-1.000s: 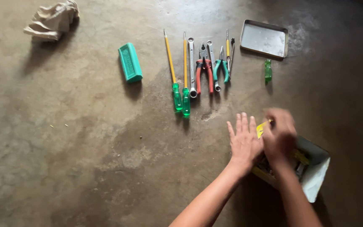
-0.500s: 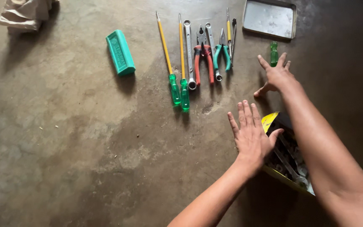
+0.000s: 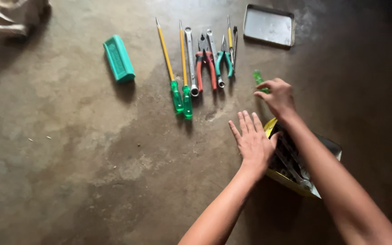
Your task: The person gathers various hand tools, including wrenches, screwdrivers, and pliers, from the floor and places them into a yellow metal tin. After filling the tin, the person closes the lid and arranges the remaining tools alongside the container.
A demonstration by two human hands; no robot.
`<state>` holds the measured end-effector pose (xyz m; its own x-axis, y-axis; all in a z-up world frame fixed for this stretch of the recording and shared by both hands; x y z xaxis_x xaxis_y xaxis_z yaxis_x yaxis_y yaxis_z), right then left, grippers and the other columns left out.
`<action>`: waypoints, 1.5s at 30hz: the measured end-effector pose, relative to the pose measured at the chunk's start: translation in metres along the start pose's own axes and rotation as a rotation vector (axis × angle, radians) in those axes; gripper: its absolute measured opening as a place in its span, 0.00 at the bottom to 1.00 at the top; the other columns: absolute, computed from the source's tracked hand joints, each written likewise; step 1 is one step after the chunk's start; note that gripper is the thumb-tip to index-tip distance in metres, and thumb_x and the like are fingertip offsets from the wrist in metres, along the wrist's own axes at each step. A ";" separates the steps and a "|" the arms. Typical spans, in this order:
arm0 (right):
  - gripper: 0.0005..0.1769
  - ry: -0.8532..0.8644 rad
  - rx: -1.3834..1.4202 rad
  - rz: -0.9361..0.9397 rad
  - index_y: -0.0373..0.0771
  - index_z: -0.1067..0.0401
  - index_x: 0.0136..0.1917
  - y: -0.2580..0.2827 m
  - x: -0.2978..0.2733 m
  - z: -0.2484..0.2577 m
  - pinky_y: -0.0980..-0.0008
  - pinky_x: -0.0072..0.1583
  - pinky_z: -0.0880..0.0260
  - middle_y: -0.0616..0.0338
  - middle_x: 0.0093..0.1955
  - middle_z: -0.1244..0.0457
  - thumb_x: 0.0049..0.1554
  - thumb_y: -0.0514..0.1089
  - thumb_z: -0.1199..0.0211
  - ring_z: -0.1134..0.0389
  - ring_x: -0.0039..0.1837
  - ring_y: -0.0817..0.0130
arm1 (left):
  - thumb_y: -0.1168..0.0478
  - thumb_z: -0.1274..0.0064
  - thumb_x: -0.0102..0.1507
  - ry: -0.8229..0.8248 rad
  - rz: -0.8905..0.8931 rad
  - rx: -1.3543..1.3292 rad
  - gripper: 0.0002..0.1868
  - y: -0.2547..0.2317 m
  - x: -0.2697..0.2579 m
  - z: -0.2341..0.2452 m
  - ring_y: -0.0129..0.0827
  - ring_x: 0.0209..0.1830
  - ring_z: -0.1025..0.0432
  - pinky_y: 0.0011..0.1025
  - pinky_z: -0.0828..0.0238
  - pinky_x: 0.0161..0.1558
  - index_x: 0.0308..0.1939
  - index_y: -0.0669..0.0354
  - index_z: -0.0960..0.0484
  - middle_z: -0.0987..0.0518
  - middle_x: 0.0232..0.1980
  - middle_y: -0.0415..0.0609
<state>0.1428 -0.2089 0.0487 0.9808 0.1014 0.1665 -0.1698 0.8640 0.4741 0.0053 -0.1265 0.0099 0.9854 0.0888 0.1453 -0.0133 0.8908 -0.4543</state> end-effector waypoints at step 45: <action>0.13 -0.024 -0.084 0.210 0.40 0.26 0.58 0.124 0.003 -0.075 0.51 0.57 0.30 0.49 0.58 0.35 0.59 0.37 0.38 0.31 0.56 0.45 | 0.41 0.56 0.73 -0.119 -0.009 -0.500 0.44 0.003 -0.013 -0.051 0.68 0.83 0.56 0.58 0.62 0.78 0.80 0.75 0.43 0.47 0.82 0.74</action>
<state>0.1319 -0.0648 0.0434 0.9222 0.2722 0.2746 -0.3600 0.8635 0.3532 0.0011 -0.1477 -0.0384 0.9587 0.1576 0.2369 0.1069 0.5723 -0.8131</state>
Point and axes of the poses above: each hand's wrist, its own x-axis towards the middle knuckle, its own z-axis out of the back of the hand, y = z × x, the point moved 10 cm from there along x, towards the middle knuckle
